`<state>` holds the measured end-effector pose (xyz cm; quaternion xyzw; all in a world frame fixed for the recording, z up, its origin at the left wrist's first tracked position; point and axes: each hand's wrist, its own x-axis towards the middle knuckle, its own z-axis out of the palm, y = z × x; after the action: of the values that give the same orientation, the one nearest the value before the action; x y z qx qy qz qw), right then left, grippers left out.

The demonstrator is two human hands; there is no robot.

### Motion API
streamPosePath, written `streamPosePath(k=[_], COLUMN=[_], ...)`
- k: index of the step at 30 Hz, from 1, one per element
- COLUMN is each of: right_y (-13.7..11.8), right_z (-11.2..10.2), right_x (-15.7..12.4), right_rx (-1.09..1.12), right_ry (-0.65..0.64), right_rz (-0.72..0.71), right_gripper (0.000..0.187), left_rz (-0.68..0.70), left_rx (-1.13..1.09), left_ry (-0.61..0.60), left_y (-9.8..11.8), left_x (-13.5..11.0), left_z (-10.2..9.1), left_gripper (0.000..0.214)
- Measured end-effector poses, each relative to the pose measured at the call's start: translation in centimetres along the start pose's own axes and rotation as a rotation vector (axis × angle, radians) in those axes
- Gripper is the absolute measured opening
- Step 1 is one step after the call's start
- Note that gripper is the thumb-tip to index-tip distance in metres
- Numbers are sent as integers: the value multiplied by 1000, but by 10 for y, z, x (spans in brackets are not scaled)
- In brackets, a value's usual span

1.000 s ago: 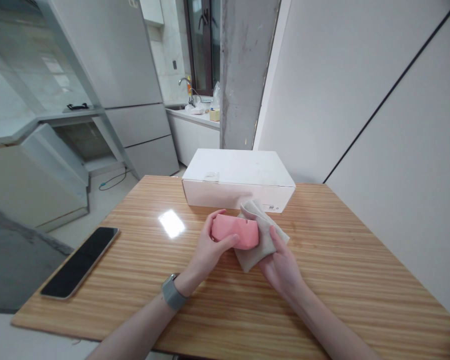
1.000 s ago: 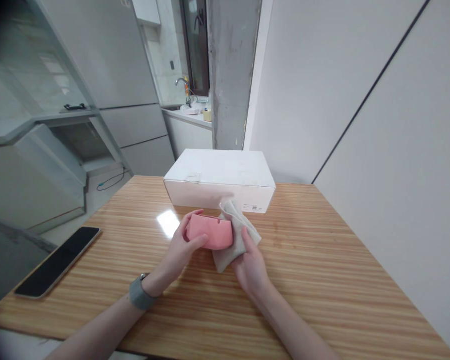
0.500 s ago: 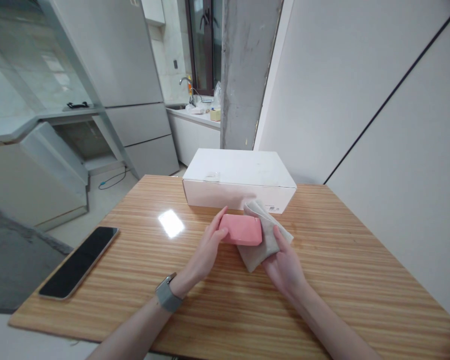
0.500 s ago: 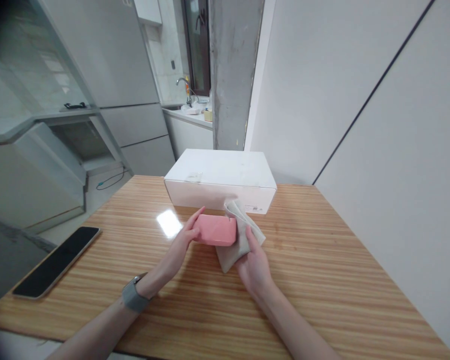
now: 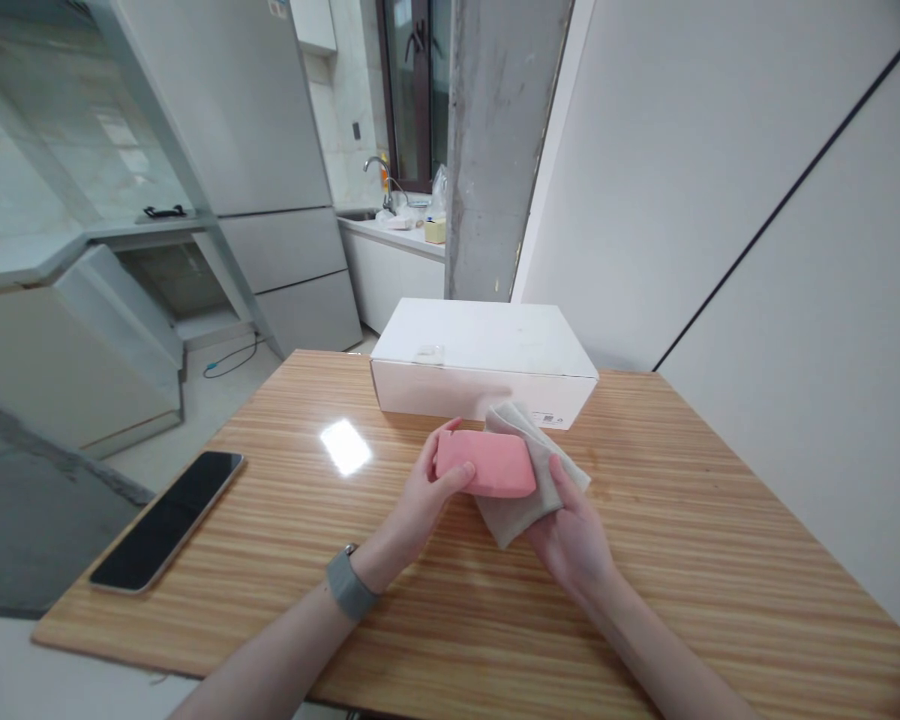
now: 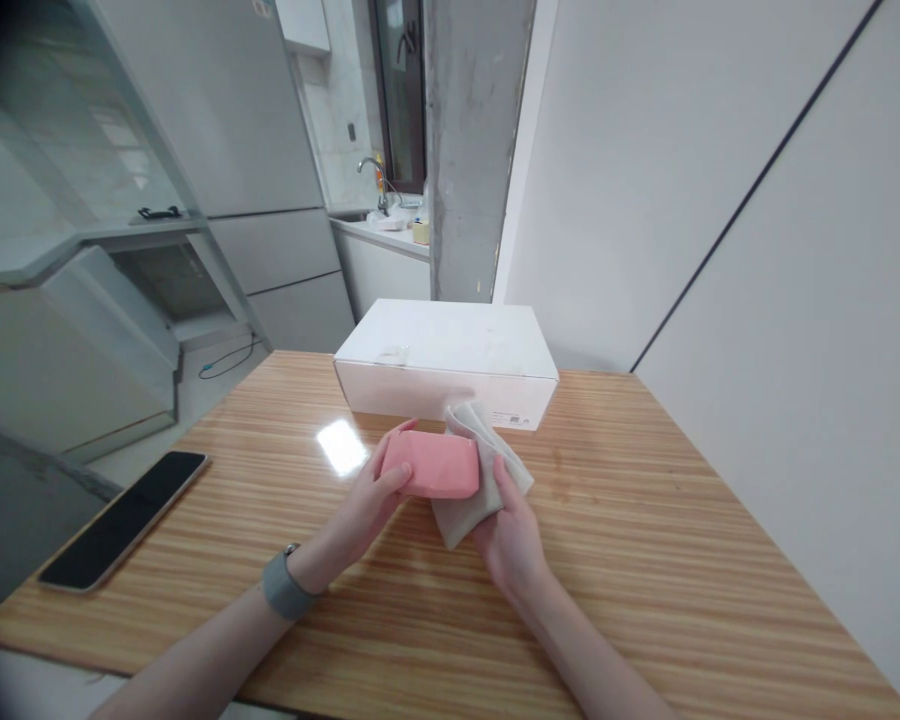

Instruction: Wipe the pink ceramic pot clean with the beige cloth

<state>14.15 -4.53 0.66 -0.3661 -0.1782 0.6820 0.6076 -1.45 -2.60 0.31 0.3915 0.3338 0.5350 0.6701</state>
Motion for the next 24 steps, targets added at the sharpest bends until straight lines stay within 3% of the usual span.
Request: streamPosePath(k=[3,9,16,24], right_y=[2,3,4,3], right_z=[-1,3,4,3], right_x=[1,-2,-3,-2], right_rx=[4,-2,-8,30], right_ry=[-5,-98,-78,2], right_rz=[-13,-35,-29,-45], right_gripper=[42,43,43,38], left_rz=[31,152,157,74], left_rx=[82,277,281,58], left_ry=[34,99,250,131], left_y=[-1,-1,-9,4], left_x=[1,1,4,6], left_z=[-1,-3,-5,-8], left_gripper=[68,78,86,50])
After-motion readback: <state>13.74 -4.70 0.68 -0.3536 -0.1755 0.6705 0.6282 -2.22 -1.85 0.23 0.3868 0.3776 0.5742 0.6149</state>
